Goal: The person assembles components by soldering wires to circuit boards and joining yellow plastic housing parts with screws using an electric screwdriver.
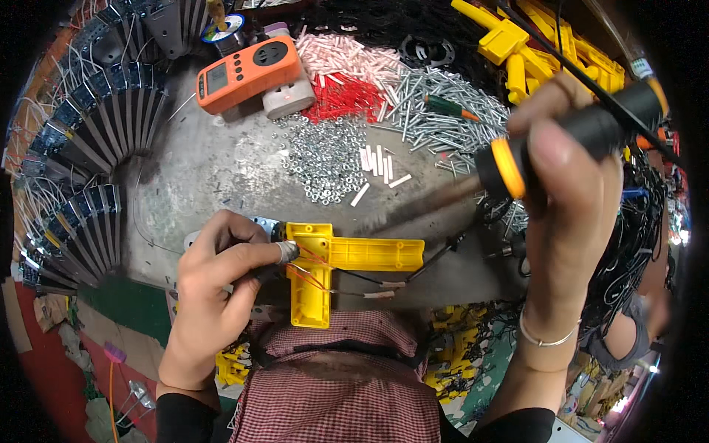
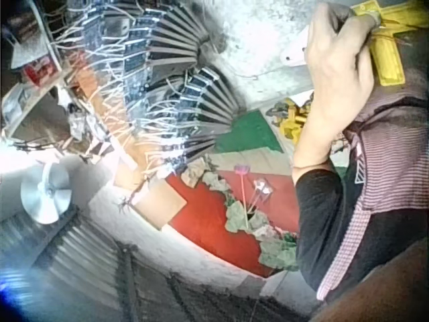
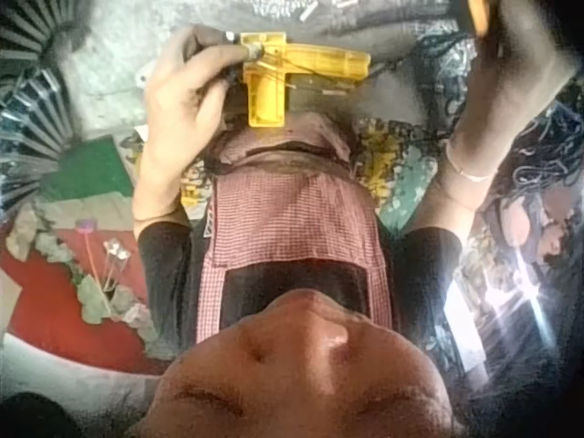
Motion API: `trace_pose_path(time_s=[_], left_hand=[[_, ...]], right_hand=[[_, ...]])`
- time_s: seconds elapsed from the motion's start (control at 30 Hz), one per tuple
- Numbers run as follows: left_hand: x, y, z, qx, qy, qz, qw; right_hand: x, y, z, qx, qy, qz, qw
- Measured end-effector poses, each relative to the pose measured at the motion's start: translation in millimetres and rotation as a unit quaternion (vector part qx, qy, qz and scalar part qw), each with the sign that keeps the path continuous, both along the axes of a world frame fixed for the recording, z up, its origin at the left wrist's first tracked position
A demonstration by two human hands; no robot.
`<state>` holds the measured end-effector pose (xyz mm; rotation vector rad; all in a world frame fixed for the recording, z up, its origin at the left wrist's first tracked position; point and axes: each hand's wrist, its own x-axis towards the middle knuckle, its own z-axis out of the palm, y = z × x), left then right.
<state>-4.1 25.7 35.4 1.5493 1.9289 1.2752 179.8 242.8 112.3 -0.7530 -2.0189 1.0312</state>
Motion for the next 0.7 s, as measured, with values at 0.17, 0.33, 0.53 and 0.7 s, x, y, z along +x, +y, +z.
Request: trace_pose_path(time_s=[0.17, 0.33, 0.53, 0.7], left_hand=[[5.7, 8.0, 8.2, 0.047, 0.058, -0.031, 0.997], [7.3, 12.9, 6.8, 0.071, 0.075, 0.006, 0.995], [7.5, 15.9, 5.4, 0.096, 0.053, -0.003, 0.994], [6.9, 18.8, 7.6, 0.105, 0.059, 0.001, 0.993]], right_hand=[[18.7, -19.2, -8.7, -0.085, 0.065, 0.026, 0.994], [7.9, -31.5, -14.6, -0.123, 0.057, 0.028, 0.99], [3.0, -31.0, -19.2, -0.13, 0.034, 0.021, 0.991], [-1.6, -34.2, -17.8, -0.114, 0.043, 0.014, 0.992]])
